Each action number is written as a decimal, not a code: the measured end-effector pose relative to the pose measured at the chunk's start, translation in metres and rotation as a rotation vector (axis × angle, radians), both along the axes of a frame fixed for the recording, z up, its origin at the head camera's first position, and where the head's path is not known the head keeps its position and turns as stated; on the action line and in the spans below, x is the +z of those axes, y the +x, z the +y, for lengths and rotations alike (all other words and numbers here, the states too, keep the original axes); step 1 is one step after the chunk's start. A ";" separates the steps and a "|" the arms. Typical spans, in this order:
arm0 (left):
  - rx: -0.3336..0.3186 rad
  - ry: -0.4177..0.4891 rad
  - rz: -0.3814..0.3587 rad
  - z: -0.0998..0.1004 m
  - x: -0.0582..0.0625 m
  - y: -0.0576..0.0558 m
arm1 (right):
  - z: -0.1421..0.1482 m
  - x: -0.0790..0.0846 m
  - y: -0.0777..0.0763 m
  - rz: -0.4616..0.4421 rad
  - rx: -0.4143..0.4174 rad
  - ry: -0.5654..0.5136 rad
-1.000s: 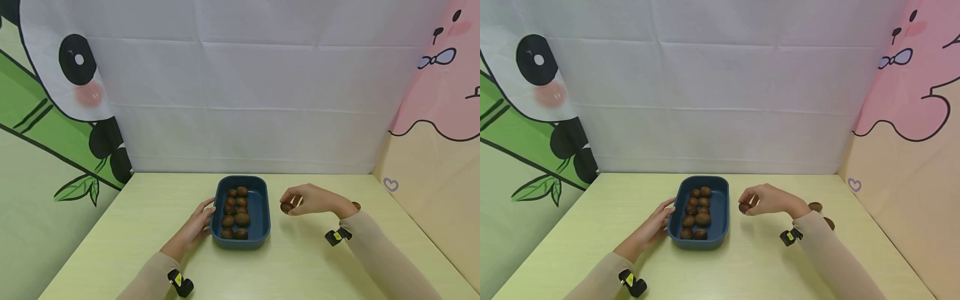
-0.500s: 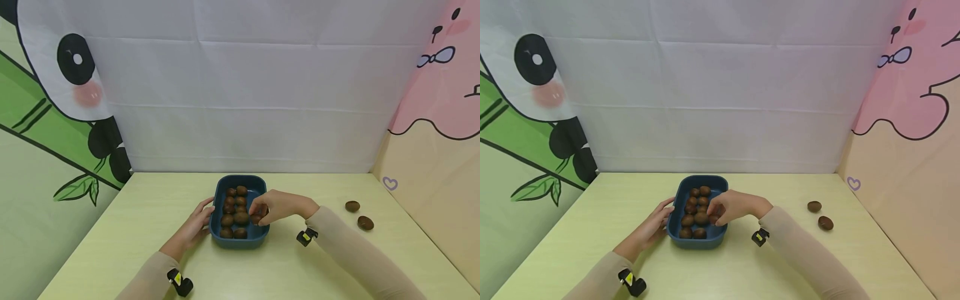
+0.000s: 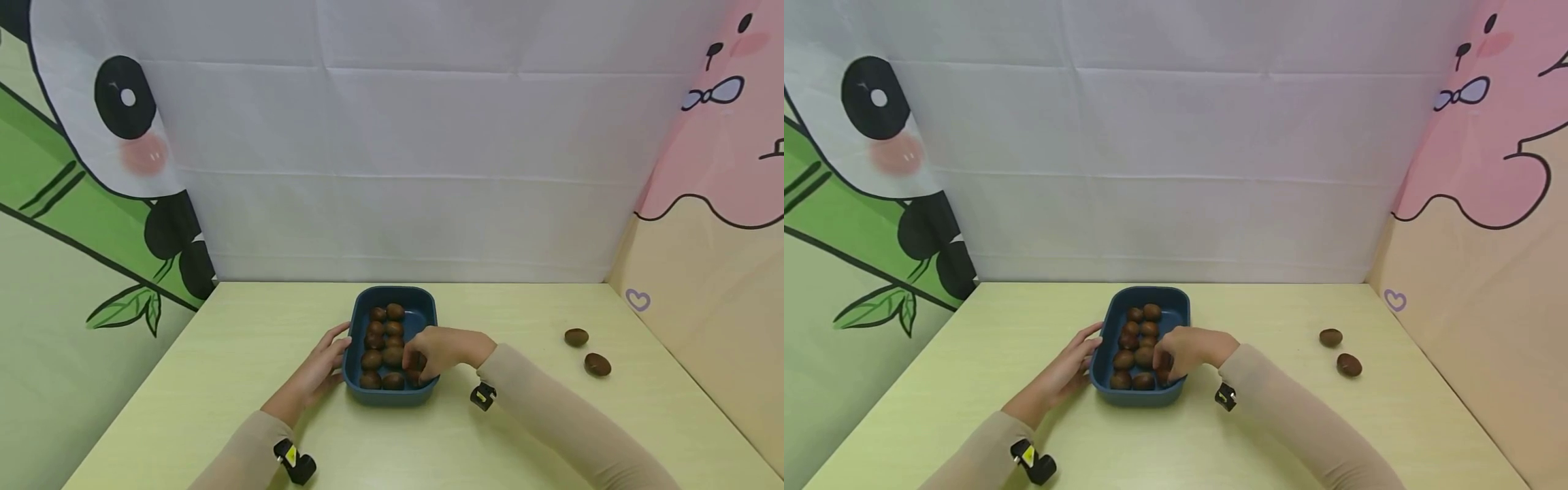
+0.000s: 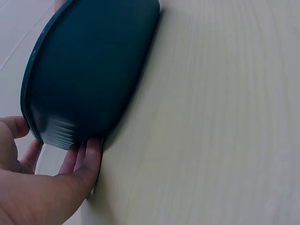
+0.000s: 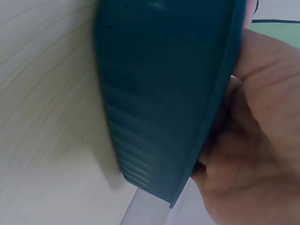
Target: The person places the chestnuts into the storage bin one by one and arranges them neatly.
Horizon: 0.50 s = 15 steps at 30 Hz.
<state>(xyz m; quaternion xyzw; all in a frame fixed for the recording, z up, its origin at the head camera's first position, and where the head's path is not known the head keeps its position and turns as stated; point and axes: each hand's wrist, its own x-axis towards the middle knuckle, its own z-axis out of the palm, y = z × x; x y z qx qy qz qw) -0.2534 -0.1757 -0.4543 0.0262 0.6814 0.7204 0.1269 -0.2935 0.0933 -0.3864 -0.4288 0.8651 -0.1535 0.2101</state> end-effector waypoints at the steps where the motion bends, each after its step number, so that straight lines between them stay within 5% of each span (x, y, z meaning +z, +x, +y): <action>1: -0.003 0.000 0.000 0.000 0.000 0.000 | -0.001 0.000 0.000 -0.001 -0.004 0.008; 15: 0.003 -0.004 -0.004 0.000 0.000 0.000 | -0.005 0.002 0.001 -0.021 -0.034 0.031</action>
